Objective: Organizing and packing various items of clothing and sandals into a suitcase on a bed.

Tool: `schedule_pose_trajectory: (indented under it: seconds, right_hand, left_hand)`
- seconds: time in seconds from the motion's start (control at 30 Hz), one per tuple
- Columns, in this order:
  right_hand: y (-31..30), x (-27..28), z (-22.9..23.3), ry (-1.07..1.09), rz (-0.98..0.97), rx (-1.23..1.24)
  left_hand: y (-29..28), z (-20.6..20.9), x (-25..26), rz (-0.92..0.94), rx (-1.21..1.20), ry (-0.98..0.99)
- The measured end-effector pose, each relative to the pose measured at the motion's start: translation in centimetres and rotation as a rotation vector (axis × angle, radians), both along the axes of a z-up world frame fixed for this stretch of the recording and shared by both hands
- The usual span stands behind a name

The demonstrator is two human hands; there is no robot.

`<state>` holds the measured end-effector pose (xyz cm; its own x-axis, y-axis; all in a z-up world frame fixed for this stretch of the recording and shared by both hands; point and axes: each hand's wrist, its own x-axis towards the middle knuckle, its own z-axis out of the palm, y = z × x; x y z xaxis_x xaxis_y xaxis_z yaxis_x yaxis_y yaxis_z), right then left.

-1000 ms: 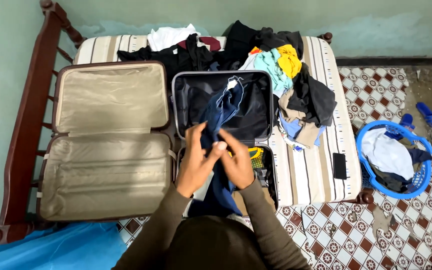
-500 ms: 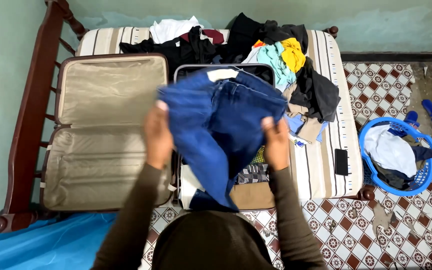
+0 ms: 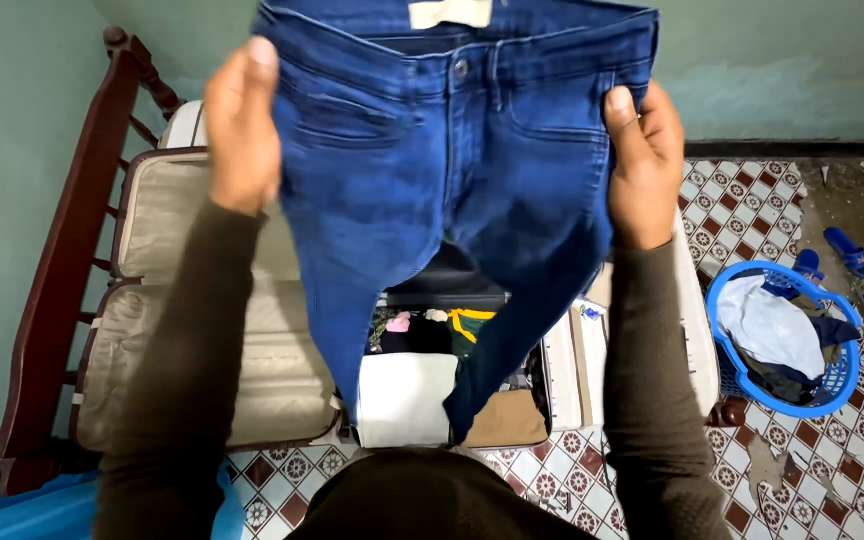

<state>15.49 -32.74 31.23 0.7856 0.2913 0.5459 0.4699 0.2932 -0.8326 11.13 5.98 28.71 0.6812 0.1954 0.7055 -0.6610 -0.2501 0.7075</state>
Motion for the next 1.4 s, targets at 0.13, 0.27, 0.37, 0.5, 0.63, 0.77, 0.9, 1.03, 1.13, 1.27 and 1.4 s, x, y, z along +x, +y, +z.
schedule_pose_trajectory:
  seconds: [0.13, 0.27, 0.37, 0.5, 0.63, 0.77, 0.9, 1.03, 1.13, 1.27, 1.4]
  right_hand:
    - [5.6, -2.4, -1.8, -0.173, -0.597, -0.232]
    - [8.2, -4.7, -2.9, -0.192, -0.343, -0.26]
    - [7.0, -7.1, -4.1, 0.111, 0.024, -0.074]
    - [6.3, -10.6, -9.9, -0.157, -0.299, -0.277]
    - [5.5, -14.6, -24.0, 0.159, -0.104, -0.275]
    - [3.9, -18.6, -32.5, 0.558, 0.082, -0.3]
    - [1.8, -18.3, -32.3, 0.602, 0.022, -0.23]
    - [1.3, -17.1, -29.9, 0.697, 0.09, -0.234]
    - [2.8, -15.9, -30.6, 0.725, 0.126, -0.252]
    - [6.2, -12.9, -29.4, 0.732, 0.139, -0.19]
    - [9.2, -5.1, -20.8, 0.632, 0.01, -0.211]
  left_hand:
    - [-7.8, -0.9, -3.3, -0.279, -0.102, 0.218]
    - [-15.0, 0.6, -7.7, -0.428, -0.01, 0.171]
    - [-15.9, -3.5, -6.5, -0.288, -0.117, 0.177]
    - [-16.9, -4.9, -6.9, -0.387, -0.519, 0.293]
    - [-17.4, -7.6, -6.5, -0.399, -1.022, 0.456]
    - [-15.6, -16.3, -4.7, -0.356, -1.426, 0.732]
    - [-10.8, -26.3, -7.3, -0.509, -1.419, 0.727]
    - [-10.4, -27.7, -12.3, -0.349, -1.469, 0.998]
    - [-11.4, -33.6, -16.4, -0.259, -1.386, 1.177]
    - [-12.6, -42.2, -19.3, -0.15, -1.491, 1.295]
    - [-12.6, -36.3, -14.9, -0.105, -1.267, 0.952]
